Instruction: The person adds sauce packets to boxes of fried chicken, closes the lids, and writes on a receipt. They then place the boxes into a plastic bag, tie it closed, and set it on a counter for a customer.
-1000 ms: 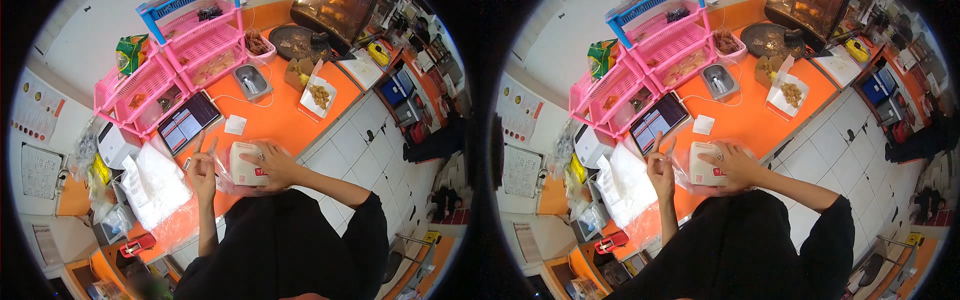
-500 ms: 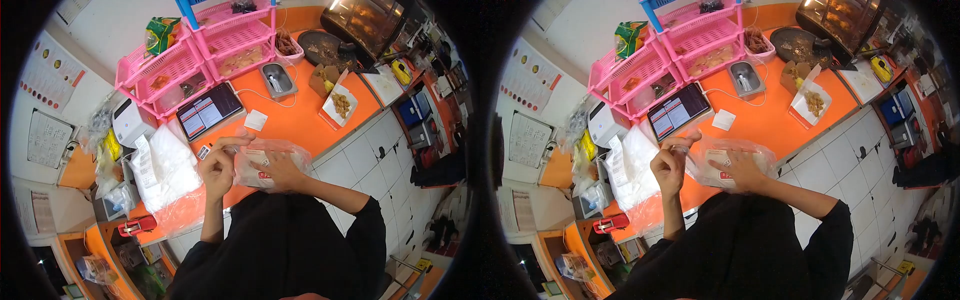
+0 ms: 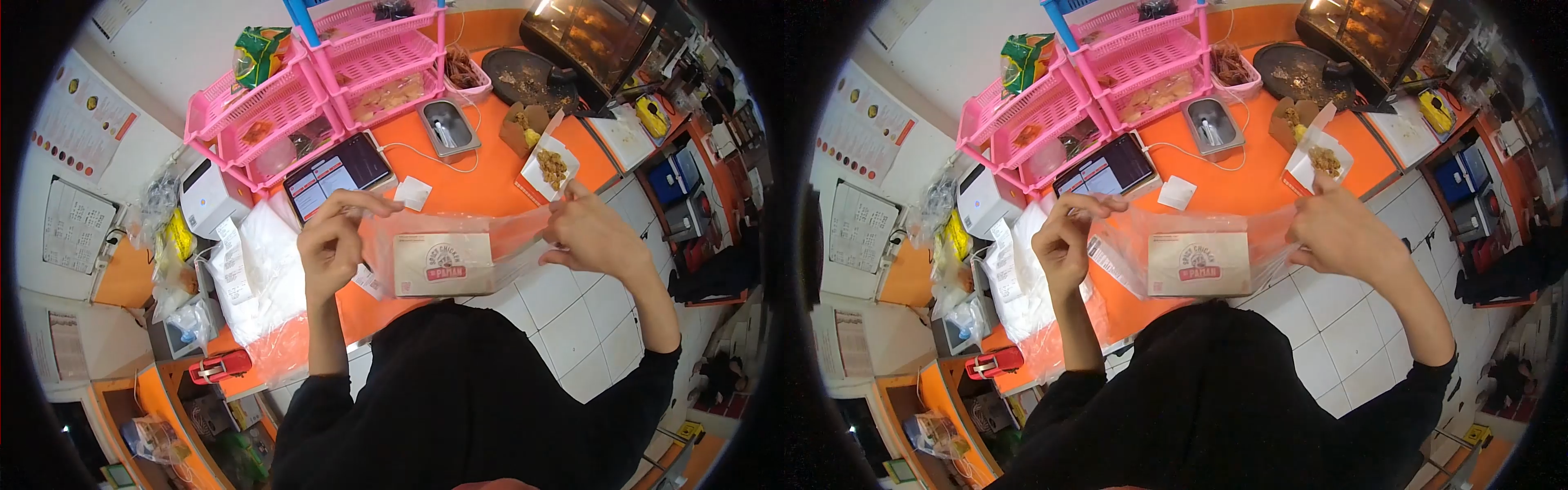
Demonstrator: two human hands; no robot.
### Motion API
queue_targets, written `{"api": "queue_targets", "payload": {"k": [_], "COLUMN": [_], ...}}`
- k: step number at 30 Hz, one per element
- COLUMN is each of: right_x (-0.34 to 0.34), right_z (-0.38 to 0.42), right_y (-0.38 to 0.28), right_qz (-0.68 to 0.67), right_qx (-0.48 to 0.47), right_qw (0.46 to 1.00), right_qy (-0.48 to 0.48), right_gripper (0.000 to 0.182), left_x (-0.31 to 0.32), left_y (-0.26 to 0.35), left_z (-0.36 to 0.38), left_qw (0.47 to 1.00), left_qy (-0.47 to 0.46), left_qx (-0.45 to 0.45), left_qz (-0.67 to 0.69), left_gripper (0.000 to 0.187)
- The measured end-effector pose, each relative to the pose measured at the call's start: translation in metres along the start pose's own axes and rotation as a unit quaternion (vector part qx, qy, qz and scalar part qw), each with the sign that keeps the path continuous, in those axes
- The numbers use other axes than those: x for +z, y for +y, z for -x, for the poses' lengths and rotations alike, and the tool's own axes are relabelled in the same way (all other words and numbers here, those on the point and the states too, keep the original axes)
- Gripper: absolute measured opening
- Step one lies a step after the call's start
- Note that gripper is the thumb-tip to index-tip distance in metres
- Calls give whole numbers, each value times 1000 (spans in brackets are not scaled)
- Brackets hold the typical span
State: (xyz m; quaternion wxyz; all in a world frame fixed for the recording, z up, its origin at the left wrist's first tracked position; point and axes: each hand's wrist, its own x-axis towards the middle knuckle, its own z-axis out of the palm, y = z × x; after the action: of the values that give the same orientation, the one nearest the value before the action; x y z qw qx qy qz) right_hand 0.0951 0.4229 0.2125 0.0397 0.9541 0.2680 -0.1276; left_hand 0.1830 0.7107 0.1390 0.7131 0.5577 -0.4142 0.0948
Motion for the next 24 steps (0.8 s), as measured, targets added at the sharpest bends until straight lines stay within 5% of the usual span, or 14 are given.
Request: {"api": "queue_targets", "payload": {"k": [2,6,8,10,12,13,15,16,18,22,24], "right_x": [-3,-3,2,2,25,33,117,148,217,273,280], "right_z": [0,-9,-14,-28,-47,-64,-122,-156,-203,-230,-217], "right_y": [1,-4,-10,-37,-81,-108,-151,-161,-187,-198,-191], "right_qz": [-35,-34,11,-92,-414,-442,-409,-398,-176,-94,-72], "right_qx": [15,42,29,-29,-155,-159,-158,-94,64,141,43], "right_qw": [997,996,982,940,871,872,890,912,934,936,937], "right_qy": [74,69,184,327,216,134,123,27,303,307,340], "right_gripper": [26,26,19,13,10,13,23,19,13,8,8], "left_x": [-4,-13,-18,-20,-20,-21,-22,-22,-22,-20,-24], "left_y": [4,-3,-10,-7,-6,-5,-4,-2,2,16,10], "left_z": [-7,-12,-13,-15,-16,-17,-19,-18,-19,-16,-16], "left_qw": [998,987,988,985,980,980,972,972,963,958,954], "left_qy": [-46,-124,-133,-153,-167,-168,-204,-206,-233,-229,-258], "left_qx": [7,-50,-65,-71,-105,-103,-106,-104,-106,-140,-118], "left_qz": [-33,-90,-35,-42,-38,-37,-51,-48,-80,-100,-102], "left_gripper": [21,23,23,24,25,25,27,27,27,28,25]}}
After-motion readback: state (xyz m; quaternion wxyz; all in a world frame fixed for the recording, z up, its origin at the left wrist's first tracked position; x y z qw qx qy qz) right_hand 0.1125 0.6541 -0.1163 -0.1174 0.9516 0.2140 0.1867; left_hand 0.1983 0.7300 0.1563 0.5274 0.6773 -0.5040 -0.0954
